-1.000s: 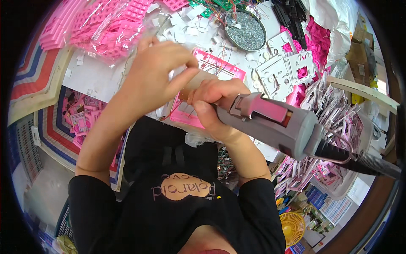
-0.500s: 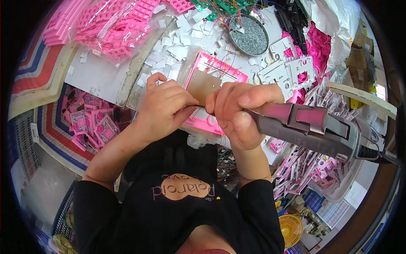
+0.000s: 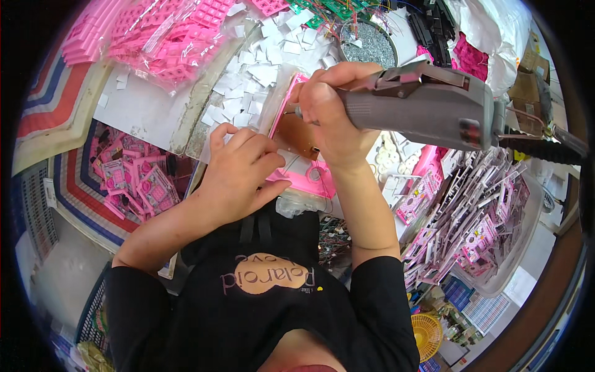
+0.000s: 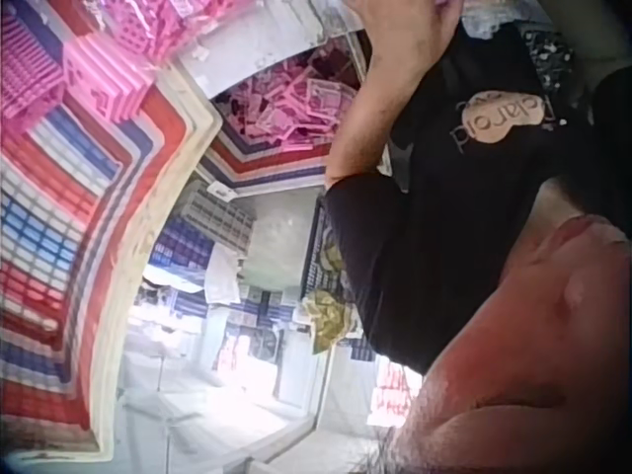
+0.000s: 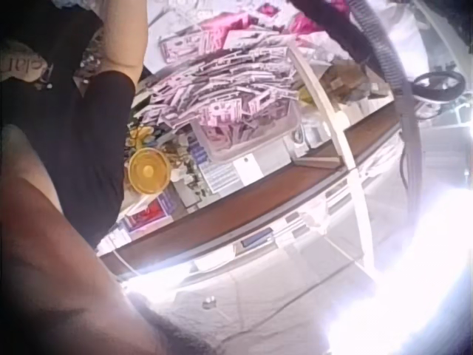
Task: Assembling pink toy cash registers by installing electronic components and backplates using an electric screwdriver.
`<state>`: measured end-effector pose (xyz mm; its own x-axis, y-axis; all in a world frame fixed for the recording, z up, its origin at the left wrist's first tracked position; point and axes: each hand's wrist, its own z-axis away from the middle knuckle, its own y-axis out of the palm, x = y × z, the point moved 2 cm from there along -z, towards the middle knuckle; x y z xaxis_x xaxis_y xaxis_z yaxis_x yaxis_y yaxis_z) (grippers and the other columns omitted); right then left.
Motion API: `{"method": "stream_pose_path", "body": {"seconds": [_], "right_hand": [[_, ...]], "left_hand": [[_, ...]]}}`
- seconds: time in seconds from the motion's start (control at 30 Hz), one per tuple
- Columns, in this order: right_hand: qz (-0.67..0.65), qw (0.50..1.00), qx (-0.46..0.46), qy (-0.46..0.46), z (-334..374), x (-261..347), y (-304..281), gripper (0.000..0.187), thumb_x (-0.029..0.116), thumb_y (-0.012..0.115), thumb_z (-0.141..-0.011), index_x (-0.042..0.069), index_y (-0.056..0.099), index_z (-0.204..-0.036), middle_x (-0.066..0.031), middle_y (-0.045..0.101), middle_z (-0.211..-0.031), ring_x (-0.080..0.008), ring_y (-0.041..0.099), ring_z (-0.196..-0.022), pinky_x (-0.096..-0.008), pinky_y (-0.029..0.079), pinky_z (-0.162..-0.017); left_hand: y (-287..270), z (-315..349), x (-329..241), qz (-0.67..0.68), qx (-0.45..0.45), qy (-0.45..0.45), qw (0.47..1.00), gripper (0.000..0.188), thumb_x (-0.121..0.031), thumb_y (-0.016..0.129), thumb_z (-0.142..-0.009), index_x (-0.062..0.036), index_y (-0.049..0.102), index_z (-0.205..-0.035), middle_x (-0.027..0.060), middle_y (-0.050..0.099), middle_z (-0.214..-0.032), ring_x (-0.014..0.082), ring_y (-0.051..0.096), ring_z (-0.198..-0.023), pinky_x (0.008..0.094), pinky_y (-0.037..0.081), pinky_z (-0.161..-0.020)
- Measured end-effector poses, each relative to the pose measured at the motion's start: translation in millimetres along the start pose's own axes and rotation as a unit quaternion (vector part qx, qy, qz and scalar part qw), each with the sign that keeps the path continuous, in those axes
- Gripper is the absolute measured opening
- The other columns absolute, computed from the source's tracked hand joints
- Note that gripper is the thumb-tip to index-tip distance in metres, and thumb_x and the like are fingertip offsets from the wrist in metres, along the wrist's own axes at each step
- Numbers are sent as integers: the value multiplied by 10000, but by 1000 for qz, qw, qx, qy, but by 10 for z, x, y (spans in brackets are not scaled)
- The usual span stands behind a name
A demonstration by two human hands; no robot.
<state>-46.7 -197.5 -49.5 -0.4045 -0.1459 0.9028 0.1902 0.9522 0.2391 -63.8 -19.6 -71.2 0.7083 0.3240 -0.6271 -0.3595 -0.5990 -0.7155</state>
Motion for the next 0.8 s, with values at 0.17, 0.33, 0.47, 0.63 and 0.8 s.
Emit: {"method": "stream_pose_path", "body": {"seconds": [0.17, 0.33, 0.47, 0.63, 0.8], "right_hand": [[85, 994, 58, 41, -14, 118, 108, 163, -63, 647, -889, -19, 522, -984, -76, 578, -696, -127, 546, -569, -364, 574, -653], [144, 987, 63, -31, -49, 20, 70, 121, -70, 656, -878, -30, 558, -939, -93, 611, -708, -126, 581, -575, -310, 554, -603], [97, 995, -10, -11, -99, 110, 2, 130, -71, 648, -870, -34, 575, -971, -88, 632, -716, -140, 610, -585, -287, 546, -594], [70, 996, -20, -56, -111, 482, -240, 456, -6, 696, -888, -70, 534, -1310, -198, 662, -1071, -181, 657, -924, -301, 557, -763], [378, 923, -9, 73, 442, 634, -544, 585, 44, 763, -847, 6, 564, -1395, -87, 673, -1202, -144, 623, -1010, -297, 517, -749]], "left_hand": [[7, 23, -3, -22, -1, -8, 1000, 250, -280, 809, -738, -141, 682, -903, -8, 605, -940, 197, 579, -940, 478, 343, -939], [63, -17, -55, -37, 61, 11, 997, 220, -267, 803, -767, -139, 674, -891, 3, 621, -886, 218, 573, -864, 448, 345, -866], [70, -99, -96, -74, 113, 5, 991, 229, -276, 800, -757, -130, 650, -850, 12, 604, -849, 224, 582, -843, 441, 359, -852], [48, -180, -104, -78, 99, 16, 992, 169, -205, 775, -769, -133, 649, -857, 18, 617, -847, 221, 587, -840, 439, 356, -856], [-35, -233, 18, -36, 41, 9, 998, 163, -92, 739, -774, -121, 634, -896, 21, 640, -890, 233, 579, -835, 411, 361, -863]]}}
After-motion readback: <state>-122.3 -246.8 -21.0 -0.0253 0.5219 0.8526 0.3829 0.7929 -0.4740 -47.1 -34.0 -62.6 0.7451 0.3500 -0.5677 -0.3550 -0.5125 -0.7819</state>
